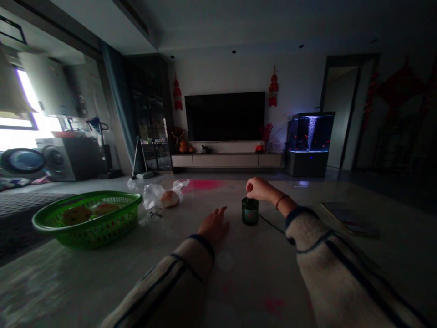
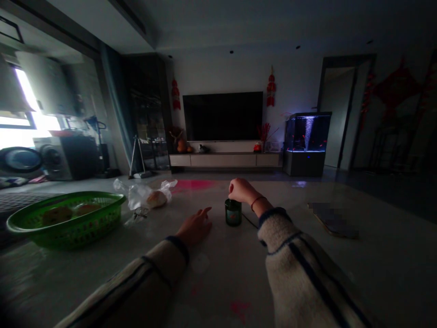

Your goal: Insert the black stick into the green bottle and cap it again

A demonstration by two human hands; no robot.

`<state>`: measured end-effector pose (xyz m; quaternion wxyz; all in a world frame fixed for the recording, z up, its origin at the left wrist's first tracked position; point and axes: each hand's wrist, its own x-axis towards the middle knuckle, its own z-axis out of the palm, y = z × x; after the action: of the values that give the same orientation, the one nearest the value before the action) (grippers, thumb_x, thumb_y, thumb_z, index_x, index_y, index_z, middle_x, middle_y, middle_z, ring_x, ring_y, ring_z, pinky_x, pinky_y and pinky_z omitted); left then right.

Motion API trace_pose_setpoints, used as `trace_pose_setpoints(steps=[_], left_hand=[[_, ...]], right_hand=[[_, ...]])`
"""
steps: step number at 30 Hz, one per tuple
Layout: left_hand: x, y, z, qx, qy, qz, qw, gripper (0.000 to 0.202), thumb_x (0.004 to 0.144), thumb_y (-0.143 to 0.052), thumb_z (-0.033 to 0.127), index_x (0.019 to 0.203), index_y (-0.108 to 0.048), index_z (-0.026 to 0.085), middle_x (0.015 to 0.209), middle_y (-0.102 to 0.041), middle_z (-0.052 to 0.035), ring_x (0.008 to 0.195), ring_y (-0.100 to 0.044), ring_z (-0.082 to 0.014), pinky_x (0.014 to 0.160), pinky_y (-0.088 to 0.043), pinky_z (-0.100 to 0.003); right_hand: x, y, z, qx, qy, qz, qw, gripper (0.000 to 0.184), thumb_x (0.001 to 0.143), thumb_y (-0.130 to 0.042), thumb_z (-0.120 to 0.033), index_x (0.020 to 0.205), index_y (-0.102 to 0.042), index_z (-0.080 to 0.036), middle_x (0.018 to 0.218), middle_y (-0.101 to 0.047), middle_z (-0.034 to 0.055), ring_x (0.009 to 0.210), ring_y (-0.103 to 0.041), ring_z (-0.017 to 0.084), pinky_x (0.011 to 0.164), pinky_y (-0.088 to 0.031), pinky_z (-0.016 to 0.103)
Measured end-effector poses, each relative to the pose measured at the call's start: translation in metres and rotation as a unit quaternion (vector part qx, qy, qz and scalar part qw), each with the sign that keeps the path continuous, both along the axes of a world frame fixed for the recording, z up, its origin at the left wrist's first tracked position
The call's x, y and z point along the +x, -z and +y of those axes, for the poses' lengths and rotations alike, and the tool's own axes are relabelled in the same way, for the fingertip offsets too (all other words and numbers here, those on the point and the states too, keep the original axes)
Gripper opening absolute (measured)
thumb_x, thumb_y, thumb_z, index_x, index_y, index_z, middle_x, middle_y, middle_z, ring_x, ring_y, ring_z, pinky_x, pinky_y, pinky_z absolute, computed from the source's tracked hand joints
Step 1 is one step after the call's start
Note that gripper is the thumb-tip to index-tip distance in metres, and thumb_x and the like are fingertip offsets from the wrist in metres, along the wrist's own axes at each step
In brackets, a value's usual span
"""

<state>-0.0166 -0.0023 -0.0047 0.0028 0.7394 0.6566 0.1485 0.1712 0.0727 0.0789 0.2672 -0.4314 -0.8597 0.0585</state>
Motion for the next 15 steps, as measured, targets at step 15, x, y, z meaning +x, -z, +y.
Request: trace_pose_setpoints(steps=[15], left_hand=[[-0.005, 0.007, 0.005, 0.016, 0.007, 0.000, 1.000, 0.054, 0.078, -0.040, 0.031, 0.130, -0.032, 0.016, 0.120, -0.050, -0.0116, 0.104, -0.053, -0.0225, 0.088, -0.039, -0.032]], right_hand=[[0.066, -0.063, -0.019, 0.054, 0.029, 0.157, 0.986, 0.017, 0.069, -0.057, -0.023, 0.085, -0.056, -0.016, 0.083, -0.061, 0.0053, 0.071, -0.056, 0.013, 0.064, -0.045, 0.024]])
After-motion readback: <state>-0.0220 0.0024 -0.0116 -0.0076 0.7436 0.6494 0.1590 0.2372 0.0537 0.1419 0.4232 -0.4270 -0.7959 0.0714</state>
